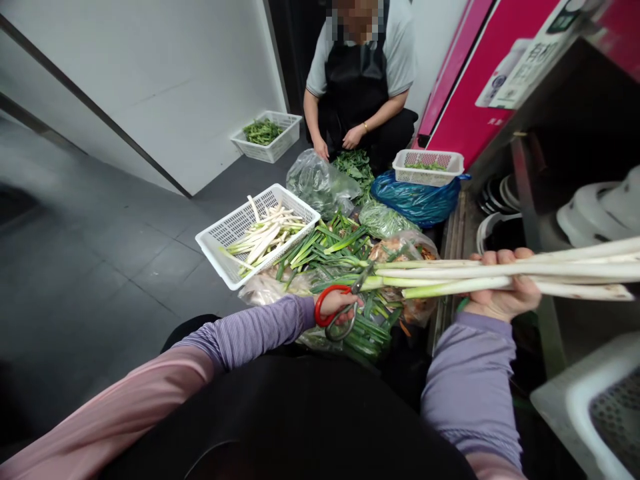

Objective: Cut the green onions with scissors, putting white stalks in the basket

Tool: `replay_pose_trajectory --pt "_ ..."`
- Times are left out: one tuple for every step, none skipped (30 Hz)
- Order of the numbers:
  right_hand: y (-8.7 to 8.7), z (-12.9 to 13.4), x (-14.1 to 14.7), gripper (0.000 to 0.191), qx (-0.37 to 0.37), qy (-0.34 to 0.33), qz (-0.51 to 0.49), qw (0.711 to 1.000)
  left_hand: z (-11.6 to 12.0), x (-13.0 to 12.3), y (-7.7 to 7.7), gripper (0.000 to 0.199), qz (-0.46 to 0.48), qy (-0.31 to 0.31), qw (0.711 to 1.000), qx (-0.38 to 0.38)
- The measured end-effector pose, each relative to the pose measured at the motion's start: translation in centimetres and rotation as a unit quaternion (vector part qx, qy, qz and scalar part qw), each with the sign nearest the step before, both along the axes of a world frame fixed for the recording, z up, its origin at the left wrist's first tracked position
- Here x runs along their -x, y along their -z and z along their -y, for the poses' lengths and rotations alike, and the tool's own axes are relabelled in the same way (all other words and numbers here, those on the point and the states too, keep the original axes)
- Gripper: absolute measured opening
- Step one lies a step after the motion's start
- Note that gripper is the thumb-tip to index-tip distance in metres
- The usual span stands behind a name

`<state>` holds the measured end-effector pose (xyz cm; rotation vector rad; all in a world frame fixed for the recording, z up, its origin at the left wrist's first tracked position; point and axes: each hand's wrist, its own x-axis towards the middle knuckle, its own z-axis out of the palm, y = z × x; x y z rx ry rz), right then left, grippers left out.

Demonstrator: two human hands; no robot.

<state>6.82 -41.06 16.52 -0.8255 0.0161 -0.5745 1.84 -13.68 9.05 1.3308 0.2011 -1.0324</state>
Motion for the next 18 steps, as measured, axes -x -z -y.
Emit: replay_pose_trajectory --pt "-0.1 0.2 0.0 0.036 -0.004 0.009 0.009 1.000 -0.3 -0.4 0.0 0.015 -0.006 -0.009 1.000 0.003" --pt "-0.2 0.5 0.1 0.036 -0.009 0.019 0.019 1.000 -0.7 -0.8 0.0 0.013 -0.023 -0.004 1.000 0.013" --pt "-0.2 0.7 0.1 0.036 -0.015 0.027 0.029 0.999 -1.1 -1.1 0.0 0.012 -0.048 0.011 0.998 0.030" --pt "-0.2 0.9 0.2 0.037 -0.023 0.032 0.037 0.999 -1.6 -1.4 0.0 0.015 -0.078 0.036 0.995 0.053" --pt "-0.2 1.1 0.2 0.038 -0.031 0.032 0.045 0.998 -2.1 -1.6 0.0 0.020 -0.105 0.062 0.989 0.081" --pt "-0.1 1.3 0.2 0.039 -0.039 0.028 0.052 0.998 -2.6 -1.7 -0.1 0.026 -0.128 0.088 0.982 0.109" --pt "0.1 1.6 0.3 0.040 -0.046 0.022 0.061 0.997 -3.1 -1.6 -0.1 0.031 -0.144 0.114 0.974 0.134" --pt "0.3 1.8 0.4 0.042 -0.049 0.013 0.068 0.996 -3.6 -1.5 -0.1 0.034 -0.156 0.138 0.966 0.153" --pt "0.6 2.0 0.4 0.044 -0.048 0.001 0.069 0.996 -4.0 -1.3 -0.1 0.037 -0.167 0.163 0.958 0.165" --pt "0.8 2.3 0.5 0.046 -0.043 -0.010 0.067 0.997 -4.4 -1.1 0.0 0.038 -0.177 0.184 0.951 0.172" --pt "1.1 2.6 0.5 0.049 -0.035 -0.021 0.063 0.997 -4.8 -0.8 0.0 0.038 -0.185 0.201 0.946 0.174" --pt "1.4 3.0 0.5 0.052 -0.026 -0.029 0.058 0.998 -5.1 -0.6 0.1 0.037 -0.194 0.215 0.942 0.172" --pt "1.7 3.3 0.4 0.056 -0.014 -0.038 0.052 0.998 -5.5 -0.3 0.1 0.037 -0.201 0.226 0.938 0.168" --pt "2.0 3.7 0.2 0.059 -0.002 -0.046 0.048 0.998 -5.8 -0.1 0.2 0.037 -0.211 0.239 0.934 0.163" --pt "2.4 4.1 0.0 0.061 0.009 -0.051 0.048 0.998 -6.1 0.2 0.3 0.038 -0.220 0.251 0.929 0.159" --pt "2.8 4.6 -0.2 0.064 0.020 -0.053 0.051 0.997 -6.3 0.4 0.5 0.040 -0.227 0.260 0.925 0.158" --pt "3.2 4.9 -0.5 0.067 0.029 -0.054 0.055 0.997 -6.5 0.5 0.6 0.042 -0.233 0.263 0.922 0.160" --pt "3.7 5.3 -0.8 0.070 0.034 -0.050 0.060 0.996 -6.5 0.6 0.8 0.043 -0.238 0.262 0.921 0.162"
